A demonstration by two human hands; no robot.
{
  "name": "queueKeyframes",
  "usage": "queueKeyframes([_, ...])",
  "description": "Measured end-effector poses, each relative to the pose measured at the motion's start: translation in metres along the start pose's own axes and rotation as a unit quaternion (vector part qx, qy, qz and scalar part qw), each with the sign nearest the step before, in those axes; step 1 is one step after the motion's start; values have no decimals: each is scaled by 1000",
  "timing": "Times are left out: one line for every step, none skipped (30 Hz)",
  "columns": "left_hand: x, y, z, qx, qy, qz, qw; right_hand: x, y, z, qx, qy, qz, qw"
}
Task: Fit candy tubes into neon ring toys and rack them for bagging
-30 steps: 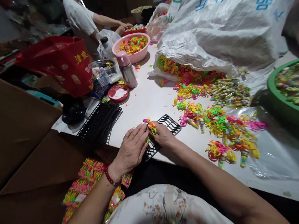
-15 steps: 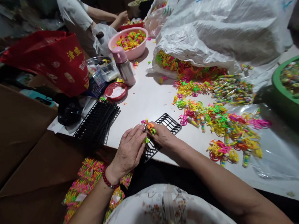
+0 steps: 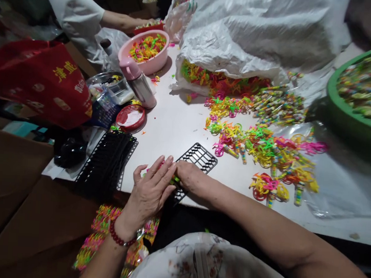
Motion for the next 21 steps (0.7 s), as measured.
queueKeyframes([0,2,0,-1,6,-1,1000,0,2,2,1,-9,6,1000])
queueKeyframes([0,4,0,-7,10,-5,1000,-1,3,2,5,-12,13,1000])
queueKeyframes([0,5,-1,-14,13,-10,1000,-2,4,2,9,-9,21,1000])
queueKeyframes([0,5,-2,-22,14,-14,1000,-2,3,-1,9,-1,25,1000])
queueKeyframes([0,5,-2,-29,14,-18,999,-2,0,-7,2,9,26,1000])
queueKeyframes([0,5,-2,-34,14,-20,999,-3,-6,-18,-15,12,29,999])
queueKeyframes([-1,4,-2,-36,15,-21,999,-6,-14,-32,-42,1,41,998])
queueKeyframes([-1,4,-3,-37,15,-21,999,-13,-25,-49,-79,-28,65,994])
queueKeyframes([-1,3,-3,-38,14,-21,999,-22,-38,-68,-118,-74,102,985])
queueKeyframes([-2,3,-4,-40,14,-20,999,-33,-53,-87,-149,-130,150,969])
queueKeyframes([-2,3,-5,-41,13,-20,999,-43,-68,-104,-173,-189,195,947])
queueKeyframes([-2,2,-6,-42,12,-21,999,-51,-81,-118,-189,-240,229,924])
queueKeyframes([-2,2,-7,-46,11,-24,999,-58,-92,-129,-198,-280,253,905])
queueKeyframes([-2,3,-8,-52,10,-26,998,-62,-99,-137,-202,-308,265,891])
queueKeyframes([-2,3,-10,-62,9,-29,998,-66,-104,-141,-202,-325,271,884])
queueKeyframes([-2,3,-12,-71,8,-32,997,-67,-105,-143,-198,-334,271,881])
queueKeyframes([-2,3,-13,-79,6,-36,996,-67,-105,-143,-193,-338,268,881])
queueKeyframes([-3,3,-13,-83,5,-40,996,-65,-103,-141,-188,-337,263,885])
queueKeyframes([-3,3,-13,-82,4,-44,996,-62,-99,-140,-187,-329,257,889])
queueKeyframes([-3,3,-11,-77,5,-48,996,-59,-95,-138,-193,-308,252,897])
queueKeyframes([-2,3,-9,-70,5,-49,996,-55,-91,-136,-206,-272,247,907])
Point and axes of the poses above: each hand's wrist, its own y-axis towards the middle knuckle, its own z-axis out of the palm, x = y × z, the point moved 9 cm from there along y, towards the middle knuckle, and after that the axes turned 4 degrees about y, right-handed, at the moved point
